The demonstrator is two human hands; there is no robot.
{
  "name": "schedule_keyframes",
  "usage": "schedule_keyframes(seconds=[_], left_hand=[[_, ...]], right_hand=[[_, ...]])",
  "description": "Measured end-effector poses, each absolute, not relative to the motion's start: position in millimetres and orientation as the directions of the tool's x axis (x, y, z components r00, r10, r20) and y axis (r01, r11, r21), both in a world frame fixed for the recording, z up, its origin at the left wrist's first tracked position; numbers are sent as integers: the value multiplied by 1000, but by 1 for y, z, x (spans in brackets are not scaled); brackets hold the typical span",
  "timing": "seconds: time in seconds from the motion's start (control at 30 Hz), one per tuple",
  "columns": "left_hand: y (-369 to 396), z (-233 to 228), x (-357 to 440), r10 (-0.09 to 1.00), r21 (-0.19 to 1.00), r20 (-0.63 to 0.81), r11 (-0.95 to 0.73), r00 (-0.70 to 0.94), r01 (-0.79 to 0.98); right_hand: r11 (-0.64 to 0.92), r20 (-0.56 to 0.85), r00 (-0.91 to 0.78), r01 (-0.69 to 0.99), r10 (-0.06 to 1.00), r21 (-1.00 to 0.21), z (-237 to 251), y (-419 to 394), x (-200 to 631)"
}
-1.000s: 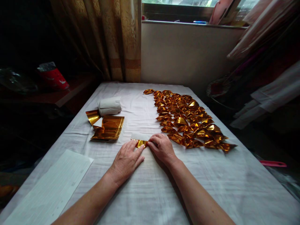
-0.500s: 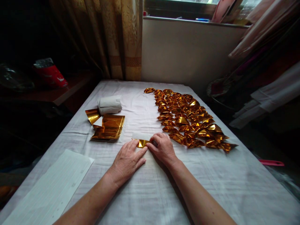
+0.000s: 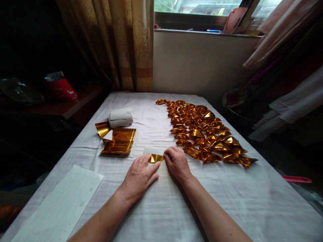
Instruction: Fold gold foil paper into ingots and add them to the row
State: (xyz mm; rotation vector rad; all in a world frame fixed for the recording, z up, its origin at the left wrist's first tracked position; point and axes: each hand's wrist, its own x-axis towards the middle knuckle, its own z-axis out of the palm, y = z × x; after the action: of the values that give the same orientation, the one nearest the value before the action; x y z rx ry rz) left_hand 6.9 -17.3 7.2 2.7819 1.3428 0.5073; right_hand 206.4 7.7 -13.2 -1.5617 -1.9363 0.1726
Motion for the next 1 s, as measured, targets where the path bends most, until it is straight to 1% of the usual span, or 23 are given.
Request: schedule_keyframes(seconds=[0.1, 0.17, 0.23, 0.3, 0.47, 0.63, 0.8, 0.93, 1.0], left_hand=[[-17, 4, 7, 772, 164, 287, -623, 567, 765], [-17, 3, 6, 776, 176, 291, -618, 560, 766], [-17, 2, 6, 777, 190, 299, -617, 554, 764], [-17, 1, 4, 776, 202, 315, -617, 546, 760], [-17, -4, 2, 768, 218, 378, -616, 516, 757], [-11, -13, 0, 764, 281, 433, -619, 479, 733], [-5, -19, -3, 757, 320, 492, -617, 430, 719], [-3, -20, -5, 756, 329, 490, -621, 433, 712], [-2, -20, -7, 763, 329, 485, -611, 427, 720]], right_hand=[[355, 474, -111, 811, 874, -464, -13, 4, 207], [433, 514, -172, 783, 841, -447, -12, 0, 206], [494, 508, -250, 755, 824, -430, -10, -3, 205], [511, 475, -295, 745, 829, -429, -7, -6, 203], [467, 378, -316, 772, 870, -431, 4, -11, 199], [381, 301, -270, 826, 914, -415, 8, -13, 194], [356, 302, -253, 862, 919, -360, 4, -11, 189], [366, 321, -267, 880, 909, -303, 2, -11, 188], [362, 320, -265, 883, 910, -298, 3, -11, 188]])
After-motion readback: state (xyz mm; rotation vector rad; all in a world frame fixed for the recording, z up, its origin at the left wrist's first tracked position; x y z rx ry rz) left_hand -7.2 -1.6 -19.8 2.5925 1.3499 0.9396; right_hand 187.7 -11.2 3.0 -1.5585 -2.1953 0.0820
